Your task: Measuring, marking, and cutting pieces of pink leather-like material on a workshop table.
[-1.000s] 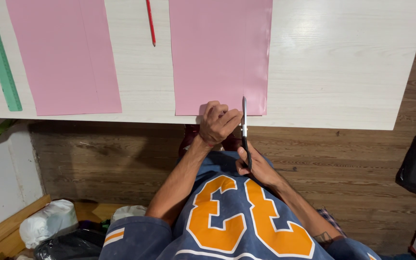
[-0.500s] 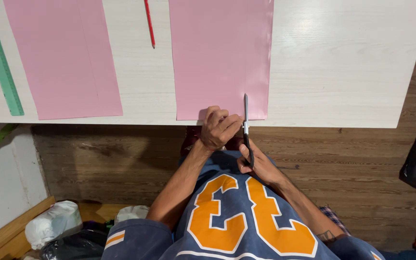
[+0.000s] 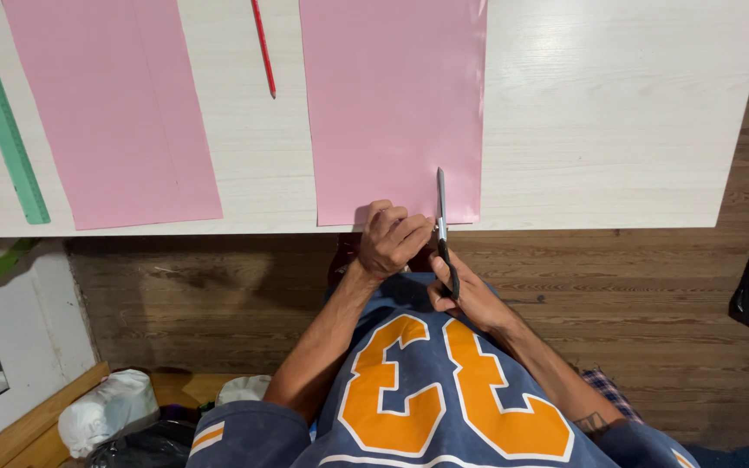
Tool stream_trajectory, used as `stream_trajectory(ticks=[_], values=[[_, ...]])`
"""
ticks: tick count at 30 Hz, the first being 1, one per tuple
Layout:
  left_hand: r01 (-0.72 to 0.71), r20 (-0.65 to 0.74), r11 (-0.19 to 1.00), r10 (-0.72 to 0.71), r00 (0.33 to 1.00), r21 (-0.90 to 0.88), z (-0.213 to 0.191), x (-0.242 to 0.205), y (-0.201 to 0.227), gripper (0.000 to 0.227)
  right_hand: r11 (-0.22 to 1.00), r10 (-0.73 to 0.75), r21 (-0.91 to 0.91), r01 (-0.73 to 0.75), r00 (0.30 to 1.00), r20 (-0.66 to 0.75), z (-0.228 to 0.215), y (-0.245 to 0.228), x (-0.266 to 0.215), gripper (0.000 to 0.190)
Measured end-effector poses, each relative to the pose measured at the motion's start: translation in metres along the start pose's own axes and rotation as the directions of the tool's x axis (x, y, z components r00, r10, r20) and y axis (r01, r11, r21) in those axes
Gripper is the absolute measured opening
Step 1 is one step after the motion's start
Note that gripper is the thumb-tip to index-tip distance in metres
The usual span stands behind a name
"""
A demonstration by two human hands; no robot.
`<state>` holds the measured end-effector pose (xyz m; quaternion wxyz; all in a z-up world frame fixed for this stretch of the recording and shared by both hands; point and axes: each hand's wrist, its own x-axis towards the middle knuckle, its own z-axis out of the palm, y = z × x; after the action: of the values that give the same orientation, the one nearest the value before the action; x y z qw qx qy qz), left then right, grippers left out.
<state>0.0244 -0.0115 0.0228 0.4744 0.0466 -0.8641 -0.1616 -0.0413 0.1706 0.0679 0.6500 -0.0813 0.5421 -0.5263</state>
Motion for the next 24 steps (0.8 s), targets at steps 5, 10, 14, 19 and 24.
stream_trajectory(ticks=[5,10,14,19,24], values=[[-0.015,0.003,1.000,0.015,1.000,-0.012,-0.001,-0.004,-0.003,0.016,1.000,-0.004,0.012,0.004,1.000,-0.007,0.005,-0.012,-0.001,0.032],[-0.027,0.054,0.999,0.029,0.998,-0.026,-0.010,-0.015,-0.005,0.009,1.000,0.020,0.019,-0.020,1.000,-0.019,-0.008,0.001,0.000,0.039],[-0.061,0.261,0.998,0.058,0.964,0.005,-0.011,-0.040,-0.003,0.038,0.998,0.054,0.038,-0.053,0.999,-0.006,-0.009,0.002,-0.004,0.050],[-0.053,0.383,0.995,0.018,0.923,0.080,-0.003,-0.057,-0.003,0.038,0.997,0.053,0.056,-0.052,0.998,-0.016,-0.005,0.001,-0.003,0.052],[-0.036,0.464,0.995,-0.009,0.886,0.089,0.004,-0.070,0.000,0.026,0.999,0.020,0.042,-0.018,0.999,-0.042,-0.004,0.004,0.000,0.040]])
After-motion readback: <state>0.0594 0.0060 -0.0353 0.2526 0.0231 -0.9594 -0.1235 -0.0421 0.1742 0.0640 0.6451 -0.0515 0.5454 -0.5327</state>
